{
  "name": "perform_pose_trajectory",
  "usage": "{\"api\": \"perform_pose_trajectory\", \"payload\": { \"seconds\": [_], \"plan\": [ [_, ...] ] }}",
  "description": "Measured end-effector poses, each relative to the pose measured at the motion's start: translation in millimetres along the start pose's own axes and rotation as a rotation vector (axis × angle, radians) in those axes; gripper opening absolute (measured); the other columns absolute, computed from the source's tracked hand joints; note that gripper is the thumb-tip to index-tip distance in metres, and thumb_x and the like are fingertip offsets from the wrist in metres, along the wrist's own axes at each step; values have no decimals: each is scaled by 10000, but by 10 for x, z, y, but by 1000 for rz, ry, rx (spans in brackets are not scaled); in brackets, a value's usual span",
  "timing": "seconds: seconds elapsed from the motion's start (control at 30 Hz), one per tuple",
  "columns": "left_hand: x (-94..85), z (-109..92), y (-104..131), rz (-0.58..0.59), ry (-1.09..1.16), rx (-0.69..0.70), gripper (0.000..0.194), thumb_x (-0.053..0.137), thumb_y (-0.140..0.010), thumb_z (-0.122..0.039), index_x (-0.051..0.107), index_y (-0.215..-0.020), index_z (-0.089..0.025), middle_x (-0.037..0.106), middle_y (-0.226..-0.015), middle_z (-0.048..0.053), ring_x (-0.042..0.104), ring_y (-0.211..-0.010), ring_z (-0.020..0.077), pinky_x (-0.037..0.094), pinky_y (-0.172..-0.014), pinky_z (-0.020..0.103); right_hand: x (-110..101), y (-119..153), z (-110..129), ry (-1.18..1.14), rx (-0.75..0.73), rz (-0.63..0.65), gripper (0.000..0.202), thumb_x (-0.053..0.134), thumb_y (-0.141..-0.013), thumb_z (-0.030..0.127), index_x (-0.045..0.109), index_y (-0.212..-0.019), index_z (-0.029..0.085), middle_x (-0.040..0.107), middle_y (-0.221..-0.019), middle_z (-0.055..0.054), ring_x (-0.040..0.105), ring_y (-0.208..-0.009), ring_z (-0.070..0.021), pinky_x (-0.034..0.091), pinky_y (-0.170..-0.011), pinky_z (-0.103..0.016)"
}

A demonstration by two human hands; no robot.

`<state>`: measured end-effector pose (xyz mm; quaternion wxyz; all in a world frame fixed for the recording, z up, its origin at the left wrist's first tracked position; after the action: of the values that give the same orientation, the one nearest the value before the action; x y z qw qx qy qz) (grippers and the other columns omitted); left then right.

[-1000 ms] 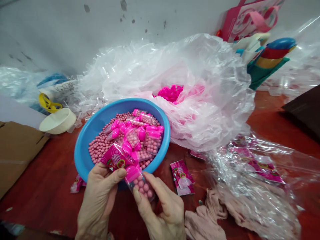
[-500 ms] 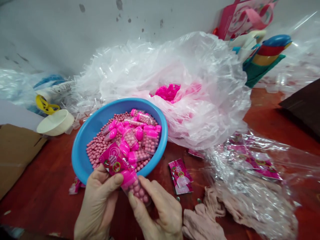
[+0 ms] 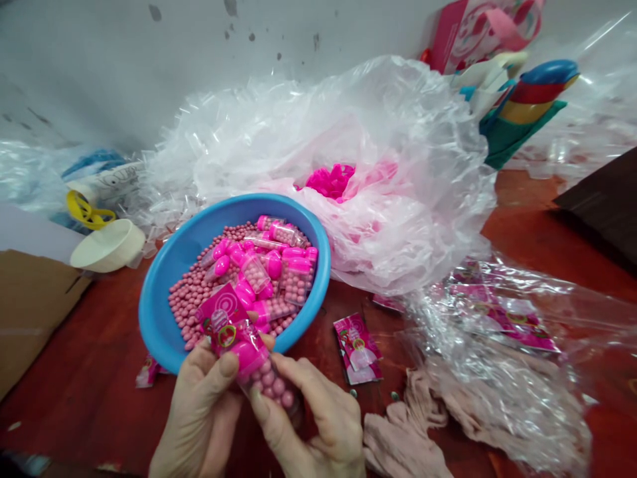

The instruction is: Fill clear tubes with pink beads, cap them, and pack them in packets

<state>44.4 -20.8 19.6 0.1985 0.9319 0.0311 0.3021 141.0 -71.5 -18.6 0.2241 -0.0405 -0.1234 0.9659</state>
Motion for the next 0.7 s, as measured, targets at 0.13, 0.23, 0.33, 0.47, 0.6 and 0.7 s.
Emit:
{"api": "perform_pose_trajectory", "payload": {
  "seconds": [0.13, 0.23, 0.33, 0.47, 0.6, 0.7],
  "plan": [
    [12, 3, 15, 88, -19, -89, 172, 790, -681, -296, 776, -740, -134, 715, -560, 63, 684, -535, 198, 585, -614, 325, -3, -18, 10, -1, 1, 34, 267, 727, -773, 274, 695, -1038, 266, 759, -858, 22, 709, -653, -92, 563, -676, -108],
    [27, 41, 30, 111, -12, -92, 232, 778, -691, -343, 788, -787, -132, 731, -606, 83, 686, -550, 206, 586, -609, 326, 10, -44, 35, -31, -35, 54, 294, 728, -771, 248, 685, -1060, 279, 751, -863, 45, 703, -674, -69, 540, -696, -70],
    [53, 89, 62, 67, 0, -79, 229, 792, -672, -319, 793, -813, -138, 758, -726, 108, 694, -586, 216, 584, -615, 325, 18, -39, 51, -26, -9, 18, 278, 724, -773, 262, 687, -1048, 285, 749, -838, 42, 699, -643, -70, 545, -663, -69],
    [66, 121, 99, 73, 8, -90, 300, 807, -655, -298, 781, -916, -152, 765, -864, 125, 697, -615, 221, 580, -637, 341, 1, -37, 94, 2, -12, -53, 241, 740, -749, 309, 712, -988, 298, 729, -726, 51, 665, -534, -69, 544, -581, -73],
    [47, 127, 83, 171, 48, -111, 373, 823, -618, -389, 786, -899, -147, 762, -851, 140, 692, -632, 245, 573, -639, 363, -28, -100, 125, -64, 30, -43, 238, 765, -721, 285, 734, -955, 308, 758, -803, 40, 704, -627, -98, 560, -649, -98],
    [48, 140, 78, 166, 56, -60, 355, 788, -654, -433, 794, -856, -142, 761, -874, 149, 674, -621, 224, 561, -621, 337, -36, -132, 117, -170, 98, 18, 260, 783, -699, 251, 741, -943, 327, 765, -817, 47, 713, -649, -100, 556, -646, -90]
  ]
}}
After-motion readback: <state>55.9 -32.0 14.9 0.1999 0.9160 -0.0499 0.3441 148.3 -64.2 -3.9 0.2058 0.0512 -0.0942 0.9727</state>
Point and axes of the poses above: each hand's wrist, its own y-axis away from the middle knuckle, its own x-axis out of the palm, z = x × y, the point moved 1 cm from there along -y, towards the middle knuckle
